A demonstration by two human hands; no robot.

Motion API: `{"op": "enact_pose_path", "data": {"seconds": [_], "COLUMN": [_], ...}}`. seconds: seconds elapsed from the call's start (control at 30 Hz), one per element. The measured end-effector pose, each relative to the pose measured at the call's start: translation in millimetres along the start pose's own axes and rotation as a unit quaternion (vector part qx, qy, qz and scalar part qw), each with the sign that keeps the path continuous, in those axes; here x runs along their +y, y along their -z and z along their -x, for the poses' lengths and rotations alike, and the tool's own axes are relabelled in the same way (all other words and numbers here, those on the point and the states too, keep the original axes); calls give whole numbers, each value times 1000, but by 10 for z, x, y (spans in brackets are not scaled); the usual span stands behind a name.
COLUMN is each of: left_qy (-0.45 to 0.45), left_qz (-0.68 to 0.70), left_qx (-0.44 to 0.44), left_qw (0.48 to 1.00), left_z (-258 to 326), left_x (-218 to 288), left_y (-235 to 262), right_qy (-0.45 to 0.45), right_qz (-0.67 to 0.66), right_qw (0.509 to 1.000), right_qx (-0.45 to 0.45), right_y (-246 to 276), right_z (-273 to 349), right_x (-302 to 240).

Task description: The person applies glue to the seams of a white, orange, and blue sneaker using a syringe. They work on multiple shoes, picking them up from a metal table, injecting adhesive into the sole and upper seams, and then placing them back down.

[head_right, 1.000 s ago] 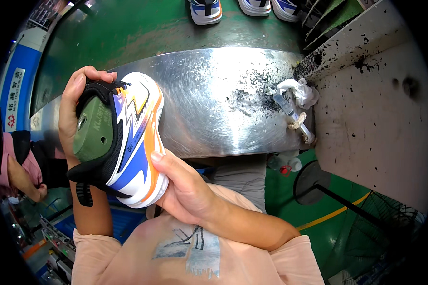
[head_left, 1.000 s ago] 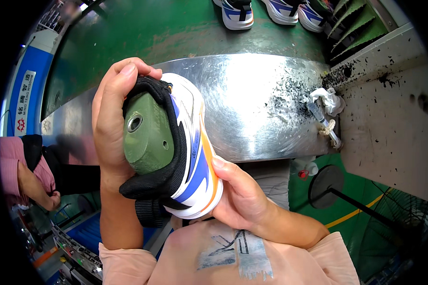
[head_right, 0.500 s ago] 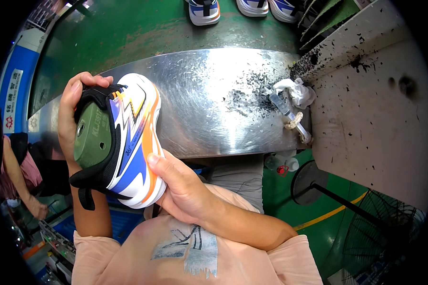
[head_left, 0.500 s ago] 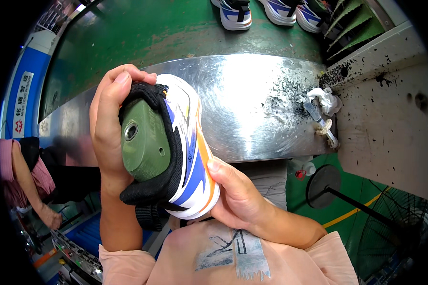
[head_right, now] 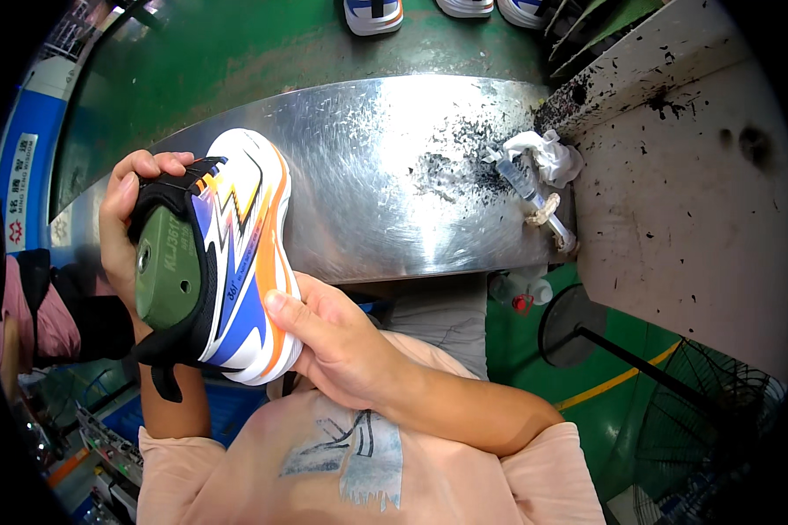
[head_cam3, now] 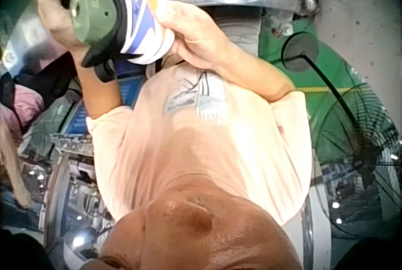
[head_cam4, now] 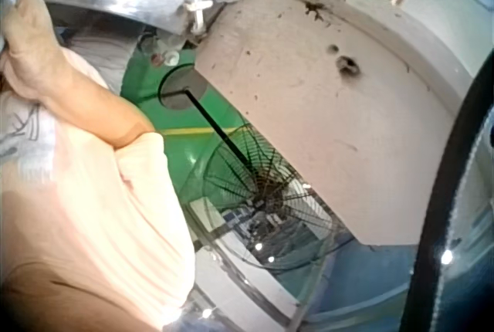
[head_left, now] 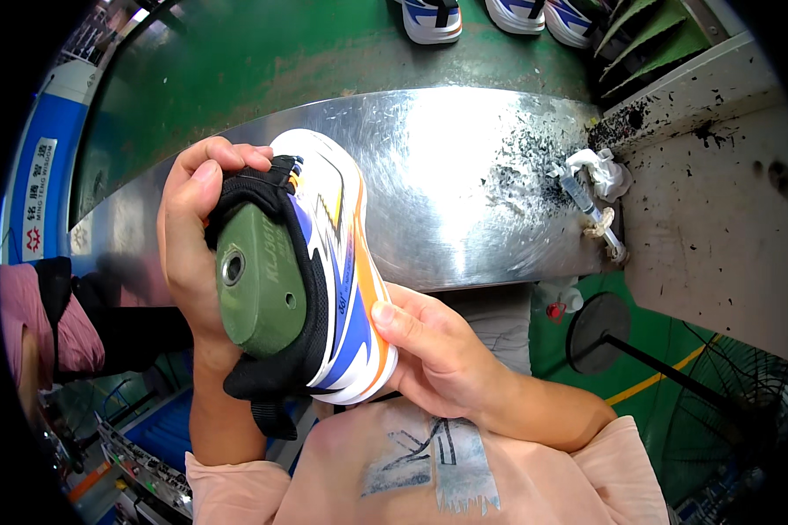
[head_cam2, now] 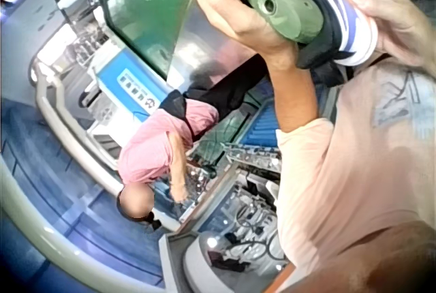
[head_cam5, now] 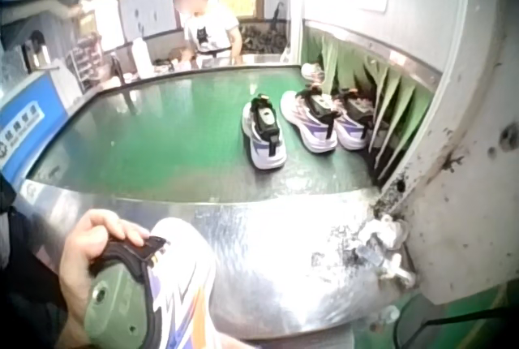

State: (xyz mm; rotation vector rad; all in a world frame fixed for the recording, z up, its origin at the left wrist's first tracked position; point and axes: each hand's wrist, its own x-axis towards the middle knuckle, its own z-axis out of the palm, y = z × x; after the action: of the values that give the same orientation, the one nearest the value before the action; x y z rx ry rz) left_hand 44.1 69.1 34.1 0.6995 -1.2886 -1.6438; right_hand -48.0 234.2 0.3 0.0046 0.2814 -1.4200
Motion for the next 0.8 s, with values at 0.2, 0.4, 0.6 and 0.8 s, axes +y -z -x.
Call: {"op": "enact_pose_path", "data": {"seconds": [0.2,0.4,0.6,0.8], "left_qy": [-34,-28,-40,-1], "left_qz": [-30,49,49,53], "left_qx": [-28,-34,17,-7], "left_qw": [999,998,998,999], "left_z": [67,122,142,30], "left_x": [-77,-118,-90,-24], "left_y": [91,118,76,82], "right_qy": [-11,-9,-32,-61], "right_qz": [42,115,126,125], "right_qw": [998,991,990,989], "right_qx": [34,71,57,40], "right_y": [21,21,42,-56], "right_z": [31,20,-1,-11], "right_x": [6,25,7,-156]}}
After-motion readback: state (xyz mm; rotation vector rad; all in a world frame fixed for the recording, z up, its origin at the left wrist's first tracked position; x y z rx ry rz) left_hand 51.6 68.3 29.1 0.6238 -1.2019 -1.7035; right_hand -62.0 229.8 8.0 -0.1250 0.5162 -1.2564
